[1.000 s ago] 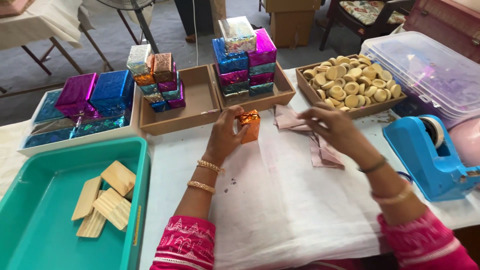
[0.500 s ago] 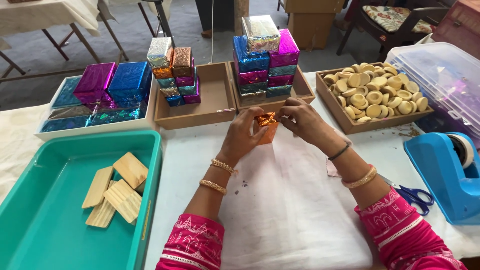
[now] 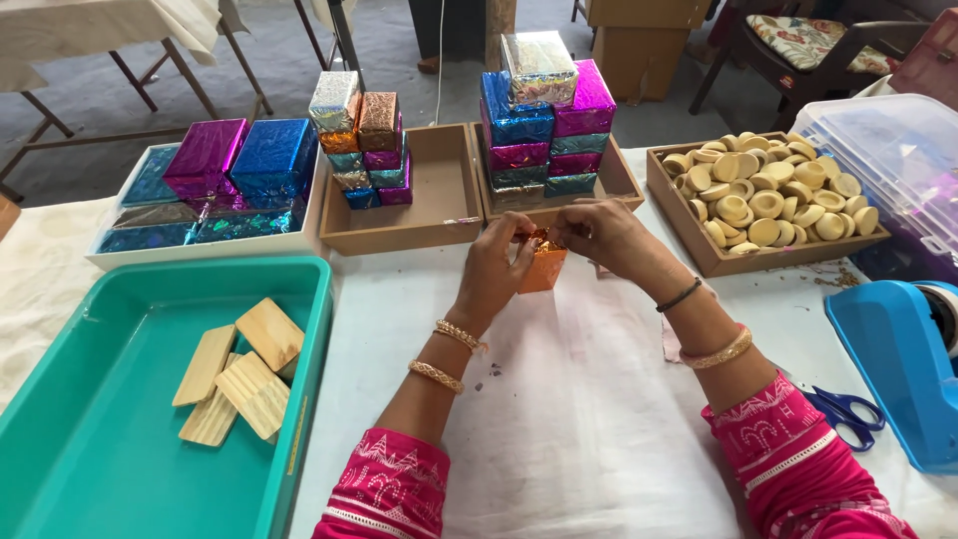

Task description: The person wraps small wooden blocks in shiny metallic foil. They pick up a block, cover it with foil, fold the edges, and secure the wrapping with tape. The wrapped blocks are then placed into a cardboard box.

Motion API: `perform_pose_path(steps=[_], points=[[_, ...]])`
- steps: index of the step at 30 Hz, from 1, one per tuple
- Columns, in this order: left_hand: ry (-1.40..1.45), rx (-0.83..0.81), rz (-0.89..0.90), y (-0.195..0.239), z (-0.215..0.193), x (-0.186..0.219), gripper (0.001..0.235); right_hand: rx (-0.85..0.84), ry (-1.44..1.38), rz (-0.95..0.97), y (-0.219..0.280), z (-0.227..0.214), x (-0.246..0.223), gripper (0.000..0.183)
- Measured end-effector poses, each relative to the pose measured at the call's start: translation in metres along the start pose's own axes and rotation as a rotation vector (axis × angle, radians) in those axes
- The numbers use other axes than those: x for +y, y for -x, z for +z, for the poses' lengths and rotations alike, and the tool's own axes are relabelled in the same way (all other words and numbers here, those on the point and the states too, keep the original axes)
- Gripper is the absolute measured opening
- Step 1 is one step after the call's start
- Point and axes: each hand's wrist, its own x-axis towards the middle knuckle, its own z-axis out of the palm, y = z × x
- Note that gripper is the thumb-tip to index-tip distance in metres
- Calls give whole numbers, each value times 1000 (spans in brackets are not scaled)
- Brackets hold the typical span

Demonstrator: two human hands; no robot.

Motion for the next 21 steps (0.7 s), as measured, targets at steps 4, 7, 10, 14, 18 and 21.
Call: perform_pose_path(steps=[4,7,10,14,18,21], points=[[3,-2,-41,-1,-1,4,18,-4,-46,59,0,-5,-14,19],[-88,9,29,-1,-2,5,17,20,-113,77,0,0,-9,24],[-89,18,44,0,-1,5,18,64,-118,79,-2,9,4,27],[-187,40,48,2,2,6,17,62,-109,107,-4,14,13,30],[-248,42,185,3,0,7,10,39,-104,17,-5,14,16,30],[-248,-26,255,2,-5,6,8,4,-174,-4,-3,12,12,30]])
